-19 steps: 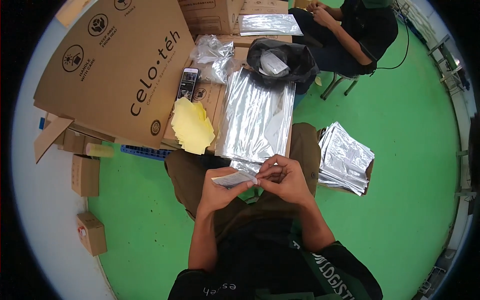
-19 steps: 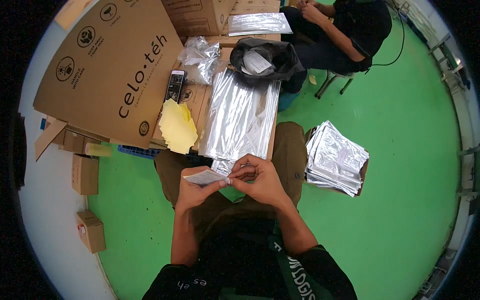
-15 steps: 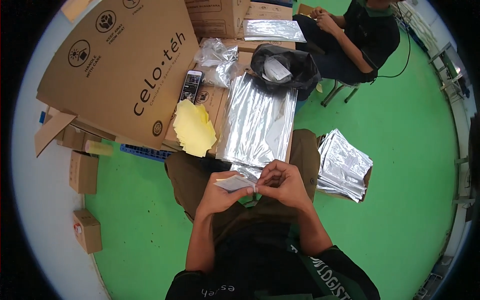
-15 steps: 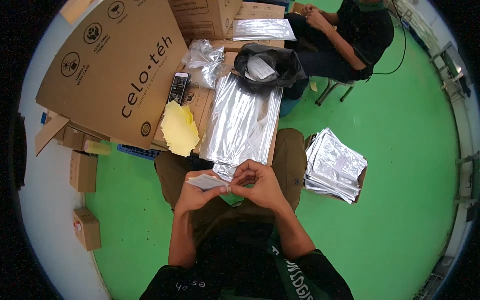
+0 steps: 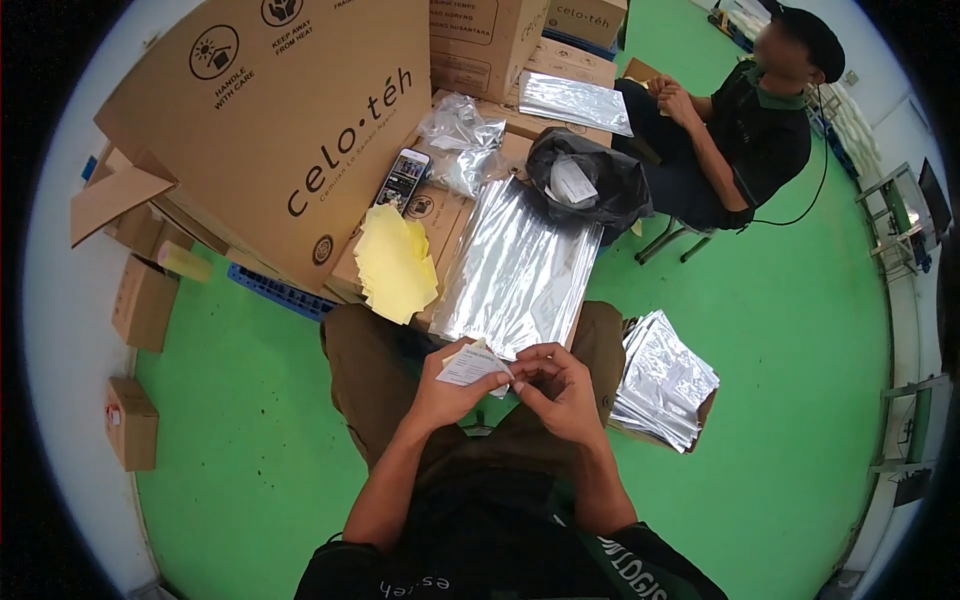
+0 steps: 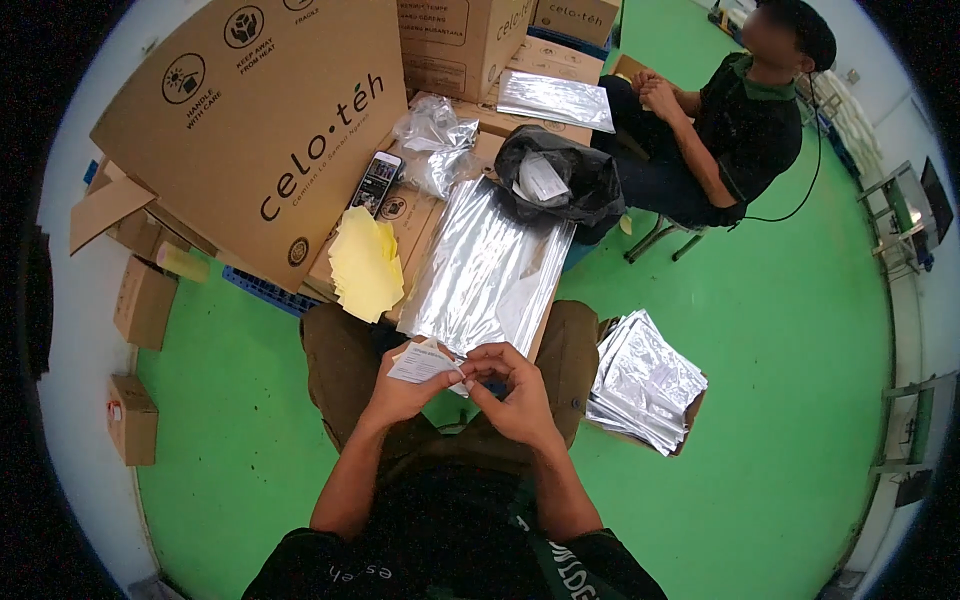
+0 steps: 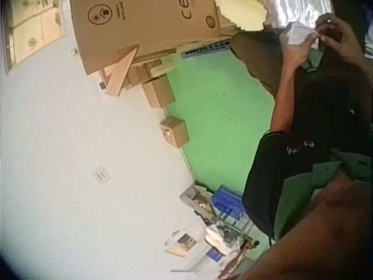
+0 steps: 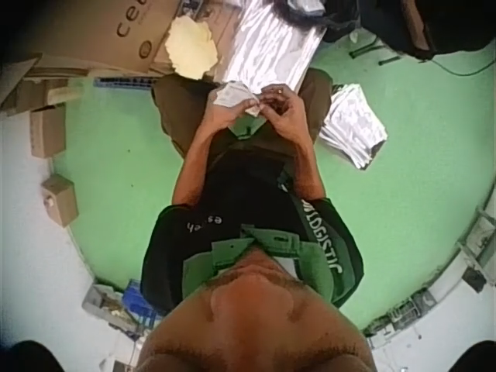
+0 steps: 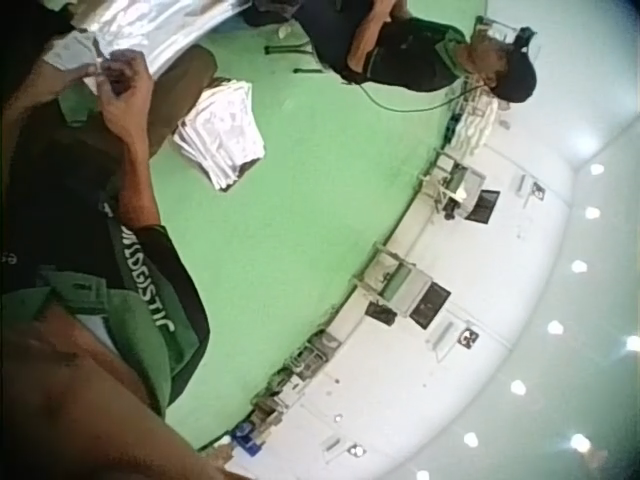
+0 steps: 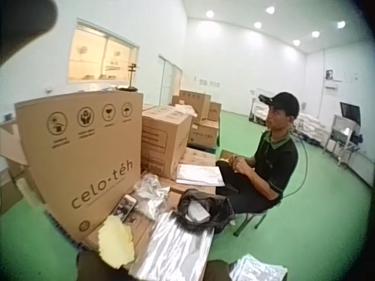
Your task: Labeling silver foil packages with yellow slips.
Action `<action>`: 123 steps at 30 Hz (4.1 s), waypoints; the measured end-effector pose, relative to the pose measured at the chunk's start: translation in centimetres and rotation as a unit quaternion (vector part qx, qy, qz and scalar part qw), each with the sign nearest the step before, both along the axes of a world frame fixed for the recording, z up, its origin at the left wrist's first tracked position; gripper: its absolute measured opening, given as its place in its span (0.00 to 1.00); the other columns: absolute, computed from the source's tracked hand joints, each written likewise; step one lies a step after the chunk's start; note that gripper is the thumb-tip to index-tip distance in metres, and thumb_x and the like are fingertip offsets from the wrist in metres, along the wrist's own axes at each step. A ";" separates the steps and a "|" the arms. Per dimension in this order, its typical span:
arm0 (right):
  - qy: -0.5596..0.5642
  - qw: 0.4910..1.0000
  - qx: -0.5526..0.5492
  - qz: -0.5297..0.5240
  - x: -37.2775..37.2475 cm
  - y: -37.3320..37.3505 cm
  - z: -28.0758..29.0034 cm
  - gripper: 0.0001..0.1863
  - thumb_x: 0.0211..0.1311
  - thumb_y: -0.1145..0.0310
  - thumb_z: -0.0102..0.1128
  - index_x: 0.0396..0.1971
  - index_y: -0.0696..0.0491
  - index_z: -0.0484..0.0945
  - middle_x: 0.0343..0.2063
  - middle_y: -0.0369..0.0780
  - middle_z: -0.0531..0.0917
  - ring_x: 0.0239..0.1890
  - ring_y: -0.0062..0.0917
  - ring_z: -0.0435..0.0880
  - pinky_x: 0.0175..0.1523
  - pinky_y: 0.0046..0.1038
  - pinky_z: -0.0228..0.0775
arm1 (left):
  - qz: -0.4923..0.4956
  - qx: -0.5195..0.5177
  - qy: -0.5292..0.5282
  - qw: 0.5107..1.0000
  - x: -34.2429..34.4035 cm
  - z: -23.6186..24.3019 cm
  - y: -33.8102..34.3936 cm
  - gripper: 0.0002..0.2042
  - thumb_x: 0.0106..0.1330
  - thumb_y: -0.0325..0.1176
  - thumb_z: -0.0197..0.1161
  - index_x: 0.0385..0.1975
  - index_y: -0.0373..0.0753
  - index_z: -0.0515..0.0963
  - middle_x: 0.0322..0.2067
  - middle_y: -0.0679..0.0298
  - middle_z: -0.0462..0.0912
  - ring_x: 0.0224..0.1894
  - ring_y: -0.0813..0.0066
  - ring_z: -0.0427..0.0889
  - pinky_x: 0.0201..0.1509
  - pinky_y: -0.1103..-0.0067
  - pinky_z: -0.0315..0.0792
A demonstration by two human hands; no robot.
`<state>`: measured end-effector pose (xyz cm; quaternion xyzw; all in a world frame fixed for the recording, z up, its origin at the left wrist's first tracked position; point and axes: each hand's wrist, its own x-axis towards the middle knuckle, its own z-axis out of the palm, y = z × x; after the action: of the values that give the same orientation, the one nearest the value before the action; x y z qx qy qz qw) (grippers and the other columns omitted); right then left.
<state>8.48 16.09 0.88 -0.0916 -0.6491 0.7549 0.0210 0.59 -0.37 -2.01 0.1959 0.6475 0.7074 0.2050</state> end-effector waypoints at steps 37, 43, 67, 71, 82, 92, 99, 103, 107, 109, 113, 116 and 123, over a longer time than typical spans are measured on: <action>-0.190 0.799 0.467 -0.327 -8.7 9.6 -8.6 0.23 0.39 0.53 0.74 0.28 0.56 0.79 0.24 0.45 0.84 0.33 0.40 0.82 0.51 0.41 0.60 | -0.103 -0.326 0.335 0.878 -1.7 -2.9 0.8 0.08 0.58 0.32 0.64 0.29 0.32 0.77 0.55 0.54 0.76 0.64 0.54 0.66 0.66 0.62 0.57; -0.127 0.836 0.372 -0.384 -6.5 11.6 -9.4 0.11 0.45 0.62 0.69 0.23 0.55 0.83 0.22 0.45 0.84 0.26 0.39 0.84 0.34 0.35 0.74 | 0.013 -0.240 0.326 0.914 -1.4 -1.6 -0.8 0.06 0.58 0.30 0.64 0.31 0.34 0.78 0.44 0.57 0.82 0.52 0.56 0.77 0.56 0.67 0.66; -0.474 0.578 0.368 -0.553 19.8 20.3 -21.1 0.19 0.53 0.58 0.66 0.34 0.60 0.78 0.31 0.50 0.84 0.35 0.38 0.85 0.40 0.33 0.76 | 0.188 -0.171 0.011 0.967 -9.5 -1.0 -4.7 0.20 0.59 0.21 0.46 0.53 0.28 0.65 0.45 0.50 0.79 0.47 0.63 0.81 0.44 0.71 0.78; -0.345 0.678 0.373 -0.532 15.6 17.5 -17.8 0.17 0.53 0.57 0.67 0.31 0.56 0.79 0.21 0.44 0.82 0.23 0.34 0.82 0.34 0.33 0.73 | 0.101 -0.083 -0.028 0.991 -5.3 0.8 -4.2 0.17 0.67 0.20 0.49 0.55 0.28 0.64 0.50 0.48 0.76 0.53 0.60 0.78 0.47 0.69 0.81; -0.002 0.999 0.000 -0.049 0.7 2.4 -0.9 0.09 0.62 0.74 0.58 0.41 0.59 0.81 0.31 0.38 0.85 0.34 0.17 0.80 0.41 0.22 0.72 | 0.067 0.020 -0.076 0.995 0.4 3.7 1.6 0.08 0.59 0.23 0.66 0.36 0.28 0.75 0.28 0.55 0.83 0.26 0.70 0.84 0.16 0.84 0.71; 0.037 0.997 -0.010 0.067 -0.9 1.1 0.0 0.09 0.53 0.72 0.70 0.34 0.59 0.84 0.27 0.36 0.85 0.31 0.14 0.80 0.39 0.20 0.72 | 0.116 -0.025 -0.058 0.991 0.8 4.2 0.2 0.09 0.55 0.28 0.72 0.30 0.32 0.80 0.22 0.64 0.81 0.16 0.85 0.71 0.16 0.87 0.61; 0.000 0.995 -0.068 0.072 -0.8 1.1 -0.2 0.05 0.55 0.76 0.68 0.30 0.62 0.83 0.26 0.40 0.84 0.30 0.19 0.82 0.36 0.20 0.74 | -0.010 -0.062 -0.042 0.997 0.1 5.3 -1.0 0.06 0.56 0.25 0.70 0.32 0.30 0.83 0.27 0.63 0.85 0.29 0.84 0.80 0.32 0.86 0.73; 0.002 0.994 -0.061 0.086 -0.7 1.2 0.1 0.06 0.55 0.76 0.67 0.31 0.62 0.83 0.25 0.40 0.84 0.29 0.20 0.83 0.36 0.20 0.74 | -0.045 -0.042 -0.010 0.998 -0.1 4.7 -1.1 0.06 0.56 0.24 0.70 0.32 0.30 0.83 0.27 0.62 0.85 0.30 0.84 0.81 0.33 0.86 0.73; 0.011 0.993 -0.066 0.095 -0.5 1.3 0.1 0.06 0.57 0.76 0.66 0.32 0.63 0.82 0.25 0.41 0.84 0.30 0.20 0.83 0.37 0.21 0.75 | -0.048 -0.039 -0.028 0.998 -0.1 4.4 -1.2 0.06 0.56 0.24 0.70 0.32 0.30 0.82 0.27 0.62 0.85 0.30 0.84 0.80 0.33 0.86 0.73; 0.010 0.993 -0.065 0.094 -0.4 1.4 0.0 0.06 0.57 0.76 0.65 0.33 0.63 0.82 0.26 0.41 0.84 0.30 0.20 0.83 0.37 0.21 0.75 | -0.054 -0.040 -0.034 0.997 -0.1 4.2 -1.2 0.06 0.56 0.24 0.70 0.32 0.31 0.82 0.28 0.63 0.85 0.30 0.84 0.80 0.33 0.86 0.73; 0.016 0.993 -0.067 0.097 -0.1 1.5 -0.2 0.07 0.58 0.77 0.64 0.35 0.64 0.82 0.28 0.41 0.84 0.31 0.20 0.83 0.38 0.21 0.75 | -0.054 -0.037 -0.047 0.997 -0.1 4.0 -1.1 0.06 0.55 0.24 0.70 0.32 0.31 0.82 0.28 0.63 0.85 0.30 0.84 0.80 0.33 0.86 0.73; 0.046 0.994 -0.048 0.091 0.1 1.3 -0.4 0.07 0.59 0.77 0.64 0.36 0.64 0.82 0.29 0.41 0.84 0.33 0.20 0.83 0.39 0.21 0.76 | -0.050 -0.046 -0.031 0.997 -0.2 3.7 -1.2 0.06 0.55 0.24 0.70 0.32 0.31 0.82 0.28 0.63 0.85 0.30 0.84 0.80 0.33 0.86 0.73; 0.005 0.995 -0.055 0.080 0.0 1.2 -0.6 0.08 0.56 0.77 0.66 0.35 0.63 0.82 0.28 0.40 0.84 0.33 0.19 0.82 0.40 0.20 0.75 | -0.051 -0.041 -0.039 0.997 -0.3 3.7 -1.2 0.06 0.55 0.24 0.70 0.31 0.31 0.82 0.28 0.63 0.85 0.30 0.84 0.81 0.33 0.86 0.73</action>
<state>8.49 17.30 0.24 -0.0367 -0.6114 0.7894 -0.0410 0.27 -1.57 1.72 0.1926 0.6565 0.6760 0.2737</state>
